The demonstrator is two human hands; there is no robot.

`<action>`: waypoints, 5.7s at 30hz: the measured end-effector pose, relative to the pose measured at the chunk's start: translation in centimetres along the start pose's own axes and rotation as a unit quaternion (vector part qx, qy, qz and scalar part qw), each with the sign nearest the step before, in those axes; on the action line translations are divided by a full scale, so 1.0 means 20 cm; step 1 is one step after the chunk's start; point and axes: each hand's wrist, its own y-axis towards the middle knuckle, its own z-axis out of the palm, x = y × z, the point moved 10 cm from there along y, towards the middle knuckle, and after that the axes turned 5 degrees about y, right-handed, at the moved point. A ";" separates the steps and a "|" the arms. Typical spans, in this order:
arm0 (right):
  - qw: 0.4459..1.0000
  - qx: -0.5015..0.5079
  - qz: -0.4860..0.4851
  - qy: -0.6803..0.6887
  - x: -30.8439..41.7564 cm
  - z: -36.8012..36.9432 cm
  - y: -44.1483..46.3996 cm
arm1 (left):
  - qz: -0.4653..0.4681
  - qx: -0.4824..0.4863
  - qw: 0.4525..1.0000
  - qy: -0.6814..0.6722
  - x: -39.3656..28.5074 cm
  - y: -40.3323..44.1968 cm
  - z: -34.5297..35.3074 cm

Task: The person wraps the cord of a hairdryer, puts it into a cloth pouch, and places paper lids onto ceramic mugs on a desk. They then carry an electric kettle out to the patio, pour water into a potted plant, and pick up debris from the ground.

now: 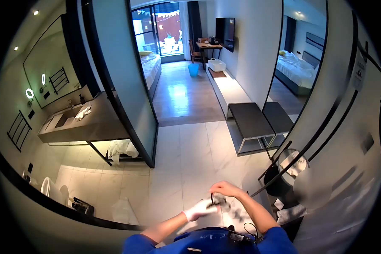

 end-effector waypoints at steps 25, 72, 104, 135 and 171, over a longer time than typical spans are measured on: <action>0.910 0.334 -0.077 -0.234 0.10 -0.43 0.77 | 0.033 -0.073 0.958 0.274 0.25 0.70 -0.75; 0.971 -0.001 -0.025 0.238 0.05 -1.03 1.36 | -0.147 -0.460 0.855 -0.191 0.14 1.01 -1.62; 0.951 0.161 0.017 0.264 -0.05 -0.94 0.98 | -0.180 -0.237 0.903 -0.309 0.35 1.07 -1.15; 0.975 0.215 0.035 -0.043 -0.41 -0.11 1.78 | 0.006 -0.317 0.918 -0.239 0.16 0.58 -1.58; 0.859 0.266 0.259 0.352 0.56 2.44 3.97 | -0.073 -0.861 0.403 -0.301 1.48 -2.41 -3.59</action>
